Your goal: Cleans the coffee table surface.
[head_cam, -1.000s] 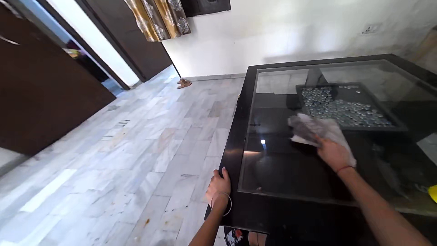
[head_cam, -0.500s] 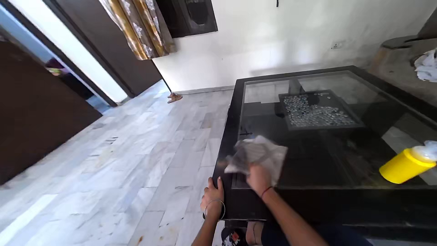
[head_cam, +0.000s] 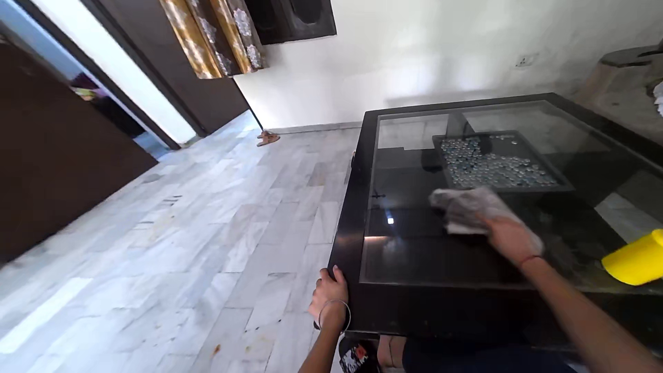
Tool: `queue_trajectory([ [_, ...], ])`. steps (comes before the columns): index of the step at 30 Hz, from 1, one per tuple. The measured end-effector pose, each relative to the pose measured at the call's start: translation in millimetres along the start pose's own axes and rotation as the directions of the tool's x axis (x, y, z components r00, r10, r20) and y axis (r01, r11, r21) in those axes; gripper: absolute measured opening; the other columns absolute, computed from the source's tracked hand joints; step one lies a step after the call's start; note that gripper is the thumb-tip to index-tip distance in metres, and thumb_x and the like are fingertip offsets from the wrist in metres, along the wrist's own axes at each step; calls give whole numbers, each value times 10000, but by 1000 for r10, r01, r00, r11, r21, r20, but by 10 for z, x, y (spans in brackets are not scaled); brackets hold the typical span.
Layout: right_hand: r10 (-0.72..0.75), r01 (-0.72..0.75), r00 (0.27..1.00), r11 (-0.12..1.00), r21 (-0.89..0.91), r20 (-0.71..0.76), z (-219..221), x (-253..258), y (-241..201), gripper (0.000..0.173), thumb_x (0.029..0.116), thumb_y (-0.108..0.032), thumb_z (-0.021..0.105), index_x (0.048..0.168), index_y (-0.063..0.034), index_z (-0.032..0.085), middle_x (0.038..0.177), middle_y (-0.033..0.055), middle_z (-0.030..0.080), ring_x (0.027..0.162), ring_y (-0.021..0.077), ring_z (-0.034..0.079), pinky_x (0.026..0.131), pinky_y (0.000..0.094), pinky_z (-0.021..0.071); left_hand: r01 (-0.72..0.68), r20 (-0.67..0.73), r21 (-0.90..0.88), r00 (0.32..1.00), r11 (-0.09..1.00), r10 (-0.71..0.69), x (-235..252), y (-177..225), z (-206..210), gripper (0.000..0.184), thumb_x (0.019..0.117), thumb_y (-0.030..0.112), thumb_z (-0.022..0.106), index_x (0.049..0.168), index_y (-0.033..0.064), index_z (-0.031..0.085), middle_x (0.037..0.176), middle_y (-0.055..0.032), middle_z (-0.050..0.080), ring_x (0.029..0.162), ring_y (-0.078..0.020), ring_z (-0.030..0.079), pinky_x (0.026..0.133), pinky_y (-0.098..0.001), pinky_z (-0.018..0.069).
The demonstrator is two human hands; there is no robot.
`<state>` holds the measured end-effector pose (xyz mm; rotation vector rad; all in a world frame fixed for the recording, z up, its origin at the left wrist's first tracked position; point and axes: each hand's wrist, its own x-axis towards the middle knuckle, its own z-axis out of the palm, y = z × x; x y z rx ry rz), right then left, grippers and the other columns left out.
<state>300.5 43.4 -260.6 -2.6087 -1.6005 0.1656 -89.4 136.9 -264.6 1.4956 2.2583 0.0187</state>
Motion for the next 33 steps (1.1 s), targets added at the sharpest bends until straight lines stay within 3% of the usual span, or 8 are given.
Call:
queue_trajectory([
  [5,570,-563,821,819,112,-37,-73,78,453,472,1018,-192,613,1412,56,536,1285,387,609,1171,574,616,907,705,494,14,-1,16,1000,1000,-14,-9,22,-11,545,1117,493,281,1477,169,530,1359,-150,665,1271,-339,638,1001,-563,511],
  [11,532,-547,837,808,221,126,-218,645,-441,393,1029,-221,612,1220,123,627,1276,360,630,1236,493,613,996,639,477,25,28,14,999,1000,-25,-15,39,-36,547,1120,483,281,1509,172,507,1398,-147,643,1289,-345,624,1017,-568,501],
  [16,-51,-10,982,946,325,180,-102,696,-1908,406,962,-97,647,1361,-26,639,1301,277,654,1205,472,633,953,658,501,37,56,33,998,999,-39,-47,44,-73,550,1119,483,270,1522,181,489,1425,-134,628,1300,-328,620,1023,-547,503],
  [19,-579,517,800,798,309,157,170,500,-2750,563,926,-43,652,1473,-167,599,1358,224,643,1265,419,606,1012,598,491,39,62,46,997,998,-41,-42,51,-71,545,1118,477,273,1515,181,498,1426,-124,630,1297,-314,624,1026,-543,503],
  [22,-804,760,574,594,264,155,296,351,-3118,589,934,-6,621,1489,-199,589,1320,208,649,1239,408,594,1027,569,457,51,67,59,996,997,-55,-40,54,-82,552,1116,478,293,1501,154,520,1436,-125,624,1306,-308,619,1039,-530,498],
  [25,-822,796,568,564,219,53,342,552,-2876,581,905,50,635,1428,-204,651,1278,229,668,1193,433,622,1002,585,479,52,72,63,996,997,-57,-35,59,-89,538,1115,477,306,1507,174,516,1421,-130,633,1294,-309,627,1033,-534,500],
  [28,-723,716,688,690,110,61,230,847,-2280,598,891,29,674,1433,-222,644,1289,235,662,1233,443,605,1042,592,464,48,75,64,996,997,-53,-36,61,-99,532,1113,488,303,1498,195,524,1393,-122,652,1281,-300,636,1024,-526,508],
  [33,-203,203,979,979,2,1,-22,907,-706,505,924,-20,697,1409,-151,653,1260,323,651,1174,545,618,934,714,489,41,78,57,996,998,-45,-38,57,-92,535,1113,501,303,1475,183,535,1379,-142,652,1264,-331,638,1006,-549,508],
])
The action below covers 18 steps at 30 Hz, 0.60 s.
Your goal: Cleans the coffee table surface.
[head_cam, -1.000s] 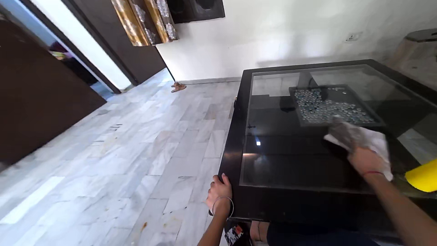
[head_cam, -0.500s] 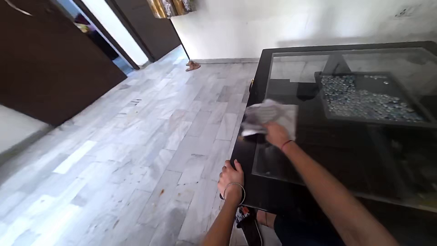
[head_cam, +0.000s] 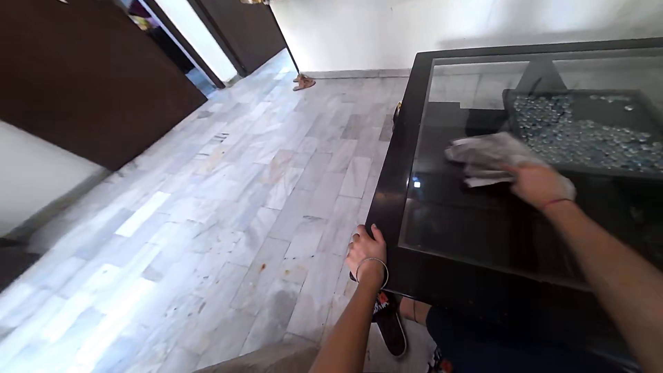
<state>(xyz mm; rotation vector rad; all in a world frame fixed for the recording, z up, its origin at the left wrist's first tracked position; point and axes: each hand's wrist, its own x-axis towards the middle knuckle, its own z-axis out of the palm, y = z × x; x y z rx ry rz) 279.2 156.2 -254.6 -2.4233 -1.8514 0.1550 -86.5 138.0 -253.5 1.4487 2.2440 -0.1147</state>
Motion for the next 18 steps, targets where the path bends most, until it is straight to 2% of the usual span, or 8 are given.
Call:
queue_trajectory([
  [3,366,-367,930,930,-22,-39,-79,-418,625,364,944,-74,719,1291,17,658,1197,423,618,1114,641,597,839,787,462,-11,-15,-7,1000,1000,11,6,-14,26,536,1113,503,301,1461,173,541,1358,-150,658,1242,-342,647,990,-556,511],
  [5,525,-526,851,850,-24,-21,-109,-610,773,366,965,-110,707,1242,111,615,1201,447,602,1132,644,591,862,777,457,-19,-19,-7,1000,1000,18,9,-14,41,539,1113,505,294,1460,170,537,1353,-157,658,1238,-349,647,984,-557,514],
  [8,611,-611,791,791,27,16,-112,-650,604,412,985,-165,691,1209,168,601,1234,435,601,1177,603,596,930,737,460,-31,-19,-3,999,1000,31,9,-8,40,550,1114,503,290,1482,165,519,1362,-164,653,1241,-355,647,990,-563,514],
  [10,617,-616,787,781,98,30,-76,-599,274,400,997,-184,665,1197,157,605,1217,423,613,1161,587,610,914,724,472,-28,-21,-6,999,1000,28,0,-13,52,550,1113,504,295,1479,161,521,1358,-163,654,1246,-358,643,991,-559,514],
  [12,574,-575,817,801,167,56,-75,-537,-199,368,1000,-188,643,1169,138,615,1184,397,633,1123,564,636,875,703,499,-31,-28,-26,999,999,31,9,-12,63,550,1113,503,299,1480,158,519,1363,-168,649,1250,-360,640,993,-561,513],
  [14,456,-469,883,847,252,111,-110,-519,-779,342,989,-153,646,1198,117,632,1205,376,640,1131,543,642,894,689,503,-45,-45,-70,998,997,42,8,-38,86,551,1117,496,294,1479,145,516,1359,-191,645,1243,-381,640,982,-585,515],
  [16,223,-258,964,920,294,147,-51,-561,-1365,390,952,-109,669,1306,50,632,1262,320,645,1153,502,647,914,668,512,-48,-47,-88,998,995,44,-6,-43,67,552,1120,487,292,1482,137,517,1372,-200,640,1252,-394,634,986,-599,507],
  [18,-115,56,977,951,304,180,37,-705,-1895,518,931,-60,669,1442,-36,585,1343,257,634,1204,455,633,959,631,510,-31,-23,-88,999,996,29,-20,-24,51,549,1119,482,312,1481,124,518,1384,-206,632,1270,-394,624,996,-600,499],
])
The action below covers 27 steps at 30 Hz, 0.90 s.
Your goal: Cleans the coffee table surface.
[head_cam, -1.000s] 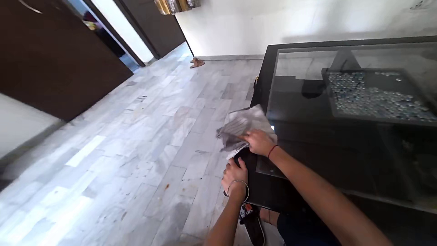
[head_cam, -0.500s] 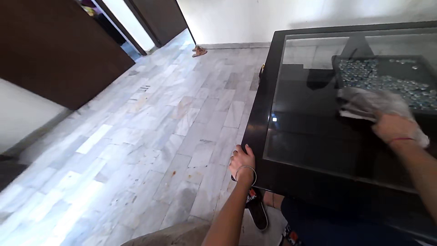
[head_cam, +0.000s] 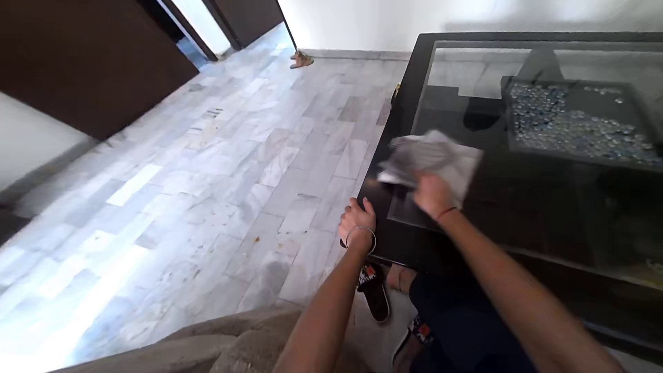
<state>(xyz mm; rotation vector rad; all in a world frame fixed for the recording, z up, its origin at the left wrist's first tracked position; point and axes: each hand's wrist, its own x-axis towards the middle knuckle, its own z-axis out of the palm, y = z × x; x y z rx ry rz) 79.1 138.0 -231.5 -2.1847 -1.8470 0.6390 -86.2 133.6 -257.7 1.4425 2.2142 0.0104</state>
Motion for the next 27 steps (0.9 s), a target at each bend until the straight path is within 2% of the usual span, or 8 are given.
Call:
queue_trajectory([
  [3,-389,398,909,917,-32,148,357,-104,-395,611,915,-2,652,1507,-113,553,1367,214,635,1215,409,632,995,581,499,67,13,18,998,998,-67,-79,41,-58,560,1050,470,527,1330,-4,623,1322,-258,647,1234,-417,634,977,-603,512],
  [5,-449,461,880,886,-45,157,374,-84,-313,630,916,6,651,1517,-156,551,1346,214,645,1210,408,633,995,579,498,64,13,60,998,996,-65,-92,50,-72,558,1031,465,571,1334,-1,625,1319,-258,649,1224,-414,638,963,-602,518],
  [9,-423,406,906,888,-218,-34,88,26,561,601,859,68,683,1413,-164,658,1242,259,679,1128,469,656,923,620,514,-19,-25,-9,1000,1000,19,5,-14,-17,526,1117,475,341,1457,125,538,1353,-210,647,1255,-404,630,975,-613,503],
  [11,-297,242,942,925,-292,-158,-126,-23,1173,551,886,66,678,1391,-155,674,1176,282,692,1076,488,675,888,640,530,-31,-38,-29,999,999,30,12,-19,-6,536,1120,477,314,1450,126,548,1349,-214,649,1253,-404,632,978,-612,501],
  [13,-27,-41,977,950,-310,-212,-388,-200,1689,546,924,26,676,1433,-171,635,1212,297,664,1104,509,651,898,669,510,-28,-42,-24,999,999,27,14,-14,-3,536,1119,482,315,1433,124,560,1335,-210,657,1245,-396,637,969,-609,505],
  [18,429,-508,826,848,-153,-366,-629,-575,2330,474,961,-50,676,1422,-2,577,1284,414,575,1116,628,600,843,765,474,-31,-46,-20,998,999,30,22,-29,25,540,1116,493,312,1434,127,550,1329,-206,659,1249,-399,633,963,-609,509],
  [23,598,-617,738,786,49,-312,-519,-433,1723,387,989,-123,650,1309,86,592,1281,403,590,1124,584,622,876,726,487,-57,-50,-38,997,998,55,-2,-47,67,556,1121,483,294,1461,105,520,1338,-237,642,1240,-438,625,950,-641,502],
  [27,506,-495,827,862,108,-246,-246,-255,863,449,959,-99,663,1377,37,575,1317,336,604,1116,515,657,879,669,530,-64,-45,-21,997,998,63,23,-48,50,549,1119,479,300,1457,114,532,1350,-238,638,1243,-438,624,963,-637,499],
])
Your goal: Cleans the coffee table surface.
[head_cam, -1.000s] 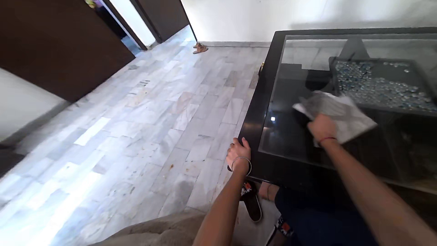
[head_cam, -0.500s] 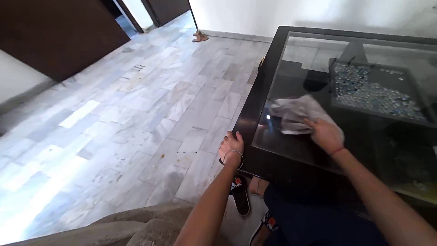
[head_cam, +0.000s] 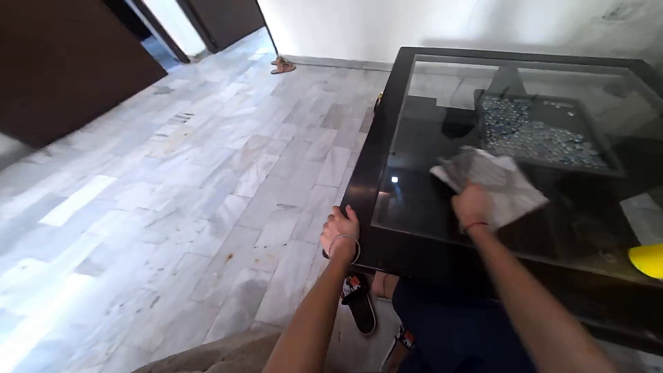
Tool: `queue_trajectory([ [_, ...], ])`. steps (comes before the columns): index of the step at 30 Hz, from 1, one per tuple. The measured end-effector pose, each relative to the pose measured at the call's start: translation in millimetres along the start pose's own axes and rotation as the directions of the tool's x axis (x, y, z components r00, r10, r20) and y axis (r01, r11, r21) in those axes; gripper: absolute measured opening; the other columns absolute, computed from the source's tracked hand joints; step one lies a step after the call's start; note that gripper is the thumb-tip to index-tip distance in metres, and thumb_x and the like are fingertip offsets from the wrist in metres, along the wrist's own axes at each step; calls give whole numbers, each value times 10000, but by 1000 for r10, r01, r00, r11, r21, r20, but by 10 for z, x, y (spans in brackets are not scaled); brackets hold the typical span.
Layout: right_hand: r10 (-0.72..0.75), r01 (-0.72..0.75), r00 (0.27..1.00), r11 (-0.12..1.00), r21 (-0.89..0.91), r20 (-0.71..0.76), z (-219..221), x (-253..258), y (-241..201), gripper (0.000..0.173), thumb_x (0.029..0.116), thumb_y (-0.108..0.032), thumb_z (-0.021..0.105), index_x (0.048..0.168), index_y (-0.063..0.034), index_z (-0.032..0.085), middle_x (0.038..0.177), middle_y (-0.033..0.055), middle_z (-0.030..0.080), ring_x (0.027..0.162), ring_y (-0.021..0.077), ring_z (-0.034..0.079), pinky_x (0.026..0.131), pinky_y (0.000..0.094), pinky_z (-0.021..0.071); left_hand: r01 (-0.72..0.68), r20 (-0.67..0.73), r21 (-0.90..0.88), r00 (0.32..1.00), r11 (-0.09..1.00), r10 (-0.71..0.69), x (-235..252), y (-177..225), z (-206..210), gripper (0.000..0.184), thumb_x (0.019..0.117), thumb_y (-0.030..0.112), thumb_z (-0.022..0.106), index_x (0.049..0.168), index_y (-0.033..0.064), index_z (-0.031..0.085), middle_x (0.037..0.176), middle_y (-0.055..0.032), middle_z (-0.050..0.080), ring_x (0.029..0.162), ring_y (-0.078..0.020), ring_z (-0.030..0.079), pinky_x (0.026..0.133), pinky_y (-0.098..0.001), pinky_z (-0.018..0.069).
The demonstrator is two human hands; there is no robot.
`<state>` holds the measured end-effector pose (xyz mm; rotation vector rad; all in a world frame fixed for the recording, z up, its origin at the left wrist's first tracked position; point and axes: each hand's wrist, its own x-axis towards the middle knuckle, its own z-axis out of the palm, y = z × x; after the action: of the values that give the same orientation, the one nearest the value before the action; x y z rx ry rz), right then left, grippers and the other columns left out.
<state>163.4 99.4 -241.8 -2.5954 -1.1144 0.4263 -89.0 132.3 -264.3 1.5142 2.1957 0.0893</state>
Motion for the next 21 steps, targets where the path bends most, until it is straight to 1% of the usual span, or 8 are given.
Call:
queue_trajectory([
  [4,-323,317,934,946,66,153,331,-570,-681,521,929,-56,664,1443,-42,580,1342,253,621,1127,430,672,912,590,553,-12,-18,22,1000,1000,12,-3,1,12,542,1122,467,309,1452,108,547,1344,-258,640,1252,-456,617,982,-663,476],
  [9,-647,673,676,737,62,353,591,-942,-914,586,970,-52,642,1536,-108,499,1403,202,594,1213,386,629,972,522,534,61,47,131,997,990,-67,-104,78,-85,495,1045,348,580,1352,-40,556,1299,-277,645,1226,-413,637,978,-593,511],
  [11,-751,768,599,637,68,275,593,-770,-664,597,919,1,679,1495,-102,558,1341,214,635,1165,397,656,948,534,551,42,39,157,998,987,-49,-68,60,-68,490,1066,359,533,1422,22,528,1327,-248,643,1242,-401,634,979,-585,519],
  [13,-822,829,552,559,5,141,508,-467,-254,563,865,34,716,1408,-97,646,1241,226,685,1087,413,690,884,557,574,13,1,95,1000,995,-13,-12,31,-31,518,1119,449,351,1461,106,534,1349,-230,647,1262,-415,624,993,-620,490],
  [15,-761,771,637,630,-99,124,225,-156,230,550,893,29,692,1409,-158,654,1260,213,688,1118,407,685,903,570,564,24,-8,72,1000,997,-23,14,35,-22,566,1118,492,269,1465,141,545,1351,-207,657,1267,-397,629,1003,-610,492],
  [16,-690,696,717,700,-161,98,88,-12,509,548,903,19,688,1408,-191,656,1252,202,691,1109,398,690,894,569,569,31,-7,67,1000,997,-30,23,39,-23,566,1117,495,265,1464,147,547,1356,-193,658,1270,-379,632,1006,-596,496],
  [19,-292,283,956,924,-257,4,-295,249,1281,599,924,1,678,1477,-216,599,1295,261,649,1107,474,667,862,646,544,45,-9,68,999,997,-44,39,37,-36,556,1115,491,274,1478,162,538,1375,-163,656,1278,-348,633,1010,-568,504],
  [21,-22,1,996,971,-240,-83,-480,308,1623,541,960,-44,663,1484,-149,577,1329,317,608,1131,539,636,877,699,511,48,-13,67,999,997,-47,32,39,-41,544,1118,479,284,1486,162,528,1372,-159,658,1277,-347,633,1010,-560,506],
])
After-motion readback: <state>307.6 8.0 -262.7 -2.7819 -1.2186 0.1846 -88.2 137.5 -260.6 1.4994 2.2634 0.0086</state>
